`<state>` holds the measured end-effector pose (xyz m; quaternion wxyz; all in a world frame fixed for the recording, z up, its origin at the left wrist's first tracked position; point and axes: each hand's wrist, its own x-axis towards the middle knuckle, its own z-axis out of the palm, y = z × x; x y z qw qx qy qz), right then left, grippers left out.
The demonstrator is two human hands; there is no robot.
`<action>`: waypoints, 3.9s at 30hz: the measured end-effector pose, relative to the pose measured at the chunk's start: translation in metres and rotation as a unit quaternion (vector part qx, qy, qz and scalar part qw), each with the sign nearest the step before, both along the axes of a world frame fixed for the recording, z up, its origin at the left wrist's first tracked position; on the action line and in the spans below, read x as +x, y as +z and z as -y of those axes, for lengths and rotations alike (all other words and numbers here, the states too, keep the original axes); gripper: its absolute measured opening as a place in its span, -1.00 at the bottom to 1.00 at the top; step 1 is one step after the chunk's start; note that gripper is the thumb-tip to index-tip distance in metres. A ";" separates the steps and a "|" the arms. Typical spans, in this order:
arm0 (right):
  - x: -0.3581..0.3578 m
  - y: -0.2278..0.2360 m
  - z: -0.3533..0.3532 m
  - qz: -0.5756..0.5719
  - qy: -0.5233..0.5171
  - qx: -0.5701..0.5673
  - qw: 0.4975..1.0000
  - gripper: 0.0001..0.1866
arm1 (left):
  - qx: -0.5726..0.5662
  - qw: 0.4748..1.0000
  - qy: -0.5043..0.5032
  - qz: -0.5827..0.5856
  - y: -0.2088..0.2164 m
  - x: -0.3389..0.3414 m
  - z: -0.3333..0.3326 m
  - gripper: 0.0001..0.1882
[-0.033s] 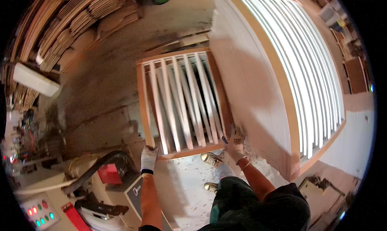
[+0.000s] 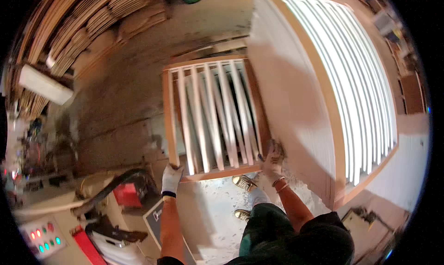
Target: The person repeatedly picks up wooden frames with white slats and places them onto a conveyor belt machine. The frames are fed through the machine and then removed from the other side. The person stacks the processed frames in a pile nearby.
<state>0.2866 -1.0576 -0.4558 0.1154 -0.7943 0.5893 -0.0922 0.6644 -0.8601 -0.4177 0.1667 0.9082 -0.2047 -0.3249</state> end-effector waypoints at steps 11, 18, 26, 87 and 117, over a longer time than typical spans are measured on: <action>-0.053 0.037 0.001 0.424 -0.166 0.513 0.728 -0.76 | -0.049 0.994 -0.011 0.098 0.153 -0.026 -0.059 -0.55; -0.054 0.187 -0.055 0.403 -0.059 0.478 0.778 -0.55 | 0.002 0.984 0.160 0.078 0.291 -0.149 -0.176 -0.59; -0.054 0.207 -0.049 0.295 0.188 0.411 0.842 -0.60 | -0.093 0.889 0.424 0.147 0.339 -0.343 -0.295 -0.58; 0.117 0.308 -0.404 0.035 0.479 0.705 0.522 -0.81 | -0.271 0.663 0.576 0.394 0.276 -0.546 -0.644 -0.64; -0.022 0.322 -0.363 0.036 0.459 0.651 0.603 -0.81 | -0.031 0.653 0.747 0.123 0.310 -0.670 -0.542 -0.54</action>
